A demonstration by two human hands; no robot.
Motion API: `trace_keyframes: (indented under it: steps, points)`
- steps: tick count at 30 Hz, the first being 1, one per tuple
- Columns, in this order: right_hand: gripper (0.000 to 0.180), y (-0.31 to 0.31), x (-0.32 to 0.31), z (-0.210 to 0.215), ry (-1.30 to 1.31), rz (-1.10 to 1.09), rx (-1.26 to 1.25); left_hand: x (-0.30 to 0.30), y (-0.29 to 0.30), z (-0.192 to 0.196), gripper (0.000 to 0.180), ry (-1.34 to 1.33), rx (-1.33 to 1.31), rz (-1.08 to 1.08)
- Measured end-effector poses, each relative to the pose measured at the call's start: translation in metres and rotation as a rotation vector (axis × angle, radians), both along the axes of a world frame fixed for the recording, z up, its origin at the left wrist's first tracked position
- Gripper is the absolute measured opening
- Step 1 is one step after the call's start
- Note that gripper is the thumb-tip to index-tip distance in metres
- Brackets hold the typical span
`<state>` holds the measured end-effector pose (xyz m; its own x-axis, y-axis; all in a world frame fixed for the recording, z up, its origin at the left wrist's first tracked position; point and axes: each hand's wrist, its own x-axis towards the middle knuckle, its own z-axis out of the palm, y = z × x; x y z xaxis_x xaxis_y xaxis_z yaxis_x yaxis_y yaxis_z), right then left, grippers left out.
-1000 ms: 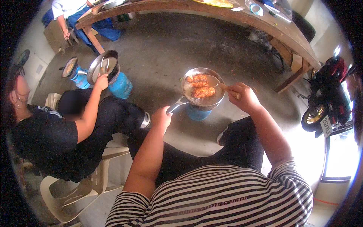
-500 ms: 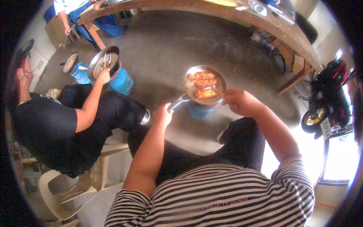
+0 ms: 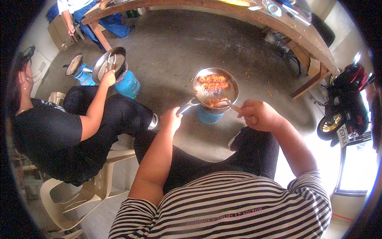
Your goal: The person fries breaded food items in a pan placed on a portable gas burner. They use a wooden spatula to turn the items over in the hot oil and occasionally shake the pan to distribute the heat. Another person sits nearby, also cooking in a separate pan.
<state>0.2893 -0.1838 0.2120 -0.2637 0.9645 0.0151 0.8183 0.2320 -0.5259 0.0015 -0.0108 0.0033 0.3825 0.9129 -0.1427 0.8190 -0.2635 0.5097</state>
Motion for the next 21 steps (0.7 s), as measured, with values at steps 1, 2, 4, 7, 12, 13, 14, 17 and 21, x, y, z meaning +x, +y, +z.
trace_keyframes:
  steps: [1, 2, 4, 7, 12, 13, 14, 17, 21]
  points:
    - [0.023, 0.002, 0.001, -0.002, 0.002, 0.021, 0.016, 0.0, 0.001, -0.001, 0.041, 0.001, -0.003, 0.003]
    - [0.023, 0.005, 0.002, -0.007, 0.004, 0.042, 0.032, -0.001, 0.002, -0.003, 0.041, 0.002, -0.006, 0.006]
    - [0.023, 0.01, 0.002, -0.015, 0.013, 0.049, 0.043, 0.0, 0.002, -0.002, 0.041, 0.01, -0.01, 0.006]
    - [0.022, 0.017, 0.001, -0.032, 0.026, 0.033, 0.051, 0.001, 0.001, 0.0, 0.041, 0.017, 0.006, -0.007]
    - [0.022, 0.027, -0.005, -0.044, 0.059, 0.032, 0.107, -0.003, 0.003, -0.008, 0.041, 0.005, 0.037, -0.007]
    - [0.022, 0.027, -0.004, -0.046, 0.046, 0.021, 0.097, -0.002, 0.003, -0.008, 0.041, 0.012, 0.031, -0.008]
    - [0.022, 0.029, -0.002, -0.049, 0.032, 0.009, 0.088, -0.001, 0.003, -0.007, 0.041, 0.018, 0.025, -0.009]
    - [0.022, 0.028, 0.001, -0.054, 0.031, 0.009, 0.079, 0.001, 0.002, -0.006, 0.041, 0.021, 0.033, -0.021]
    - [0.022, 0.019, -0.001, -0.039, -0.017, -0.019, 0.041, -0.001, 0.002, -0.008, 0.04, 0.009, 0.032, -0.008]
